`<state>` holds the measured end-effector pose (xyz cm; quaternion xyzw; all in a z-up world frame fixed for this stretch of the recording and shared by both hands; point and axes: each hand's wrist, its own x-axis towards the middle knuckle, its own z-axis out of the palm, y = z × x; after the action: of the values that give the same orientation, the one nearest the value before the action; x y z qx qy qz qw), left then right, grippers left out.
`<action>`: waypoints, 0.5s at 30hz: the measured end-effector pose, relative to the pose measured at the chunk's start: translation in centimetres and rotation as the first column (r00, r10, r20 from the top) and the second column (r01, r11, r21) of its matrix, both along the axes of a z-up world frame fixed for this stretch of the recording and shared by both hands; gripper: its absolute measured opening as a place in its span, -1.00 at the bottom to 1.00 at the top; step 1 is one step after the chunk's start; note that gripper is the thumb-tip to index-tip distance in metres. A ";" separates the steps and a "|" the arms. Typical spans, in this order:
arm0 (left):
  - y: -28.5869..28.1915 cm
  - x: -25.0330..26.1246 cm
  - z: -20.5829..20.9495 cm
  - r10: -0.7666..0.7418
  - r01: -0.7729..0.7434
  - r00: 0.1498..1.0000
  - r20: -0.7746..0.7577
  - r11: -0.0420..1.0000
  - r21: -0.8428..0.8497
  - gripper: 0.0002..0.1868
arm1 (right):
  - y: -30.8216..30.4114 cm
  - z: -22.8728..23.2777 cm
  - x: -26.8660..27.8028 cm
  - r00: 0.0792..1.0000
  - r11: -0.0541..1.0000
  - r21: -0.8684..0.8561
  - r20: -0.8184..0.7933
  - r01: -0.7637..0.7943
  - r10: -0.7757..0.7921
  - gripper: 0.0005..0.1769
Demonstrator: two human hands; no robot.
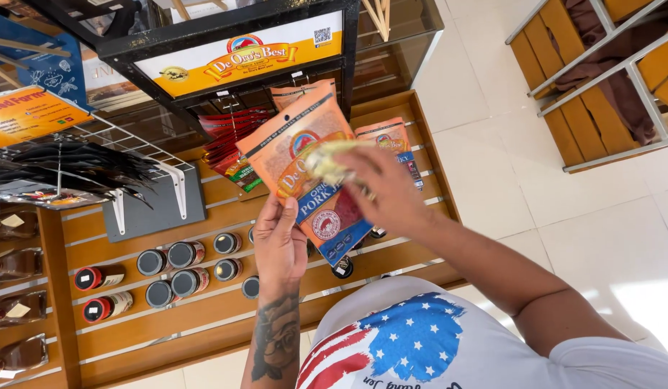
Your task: Wiping jerky packages with a cloth and hanging them back on a display rack.
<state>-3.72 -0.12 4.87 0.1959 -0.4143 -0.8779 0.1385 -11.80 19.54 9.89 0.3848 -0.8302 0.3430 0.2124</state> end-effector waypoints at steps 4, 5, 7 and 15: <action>-0.7 -0.3 -0.2 0.039 -0.039 0.999 0.023 0.999 0.028 -0.59 | 0.5 -0.4 0.8 0.989 0.988 0.054 0.036 0.145 -0.147 -0.52; -0.4 -0.5 0.8 0.053 -0.054 0.998 0.021 0.998 0.025 -0.59 | 0.1 -0.1 2.0 0.993 0.996 0.064 0.096 0.059 -0.065 -0.53; -0.4 -0.9 1.1 0.058 -0.059 0.998 0.023 0.998 0.019 -0.60 | -0.4 -0.5 4.7 0.987 0.998 0.064 0.161 -0.018 0.007 -0.54; -2.1 -1.6 -3.2 0.090 -0.088 0.989 0.116 0.996 -0.025 -0.59 | 4.3 -5.4 2.4 0.708 0.938 0.344 0.675 -0.054 -0.207 -0.43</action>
<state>-5.29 -2.20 1.64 0.2638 -0.4212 -0.8538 0.1551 -9.43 23.84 4.53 0.2204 -0.9096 0.3062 -0.1741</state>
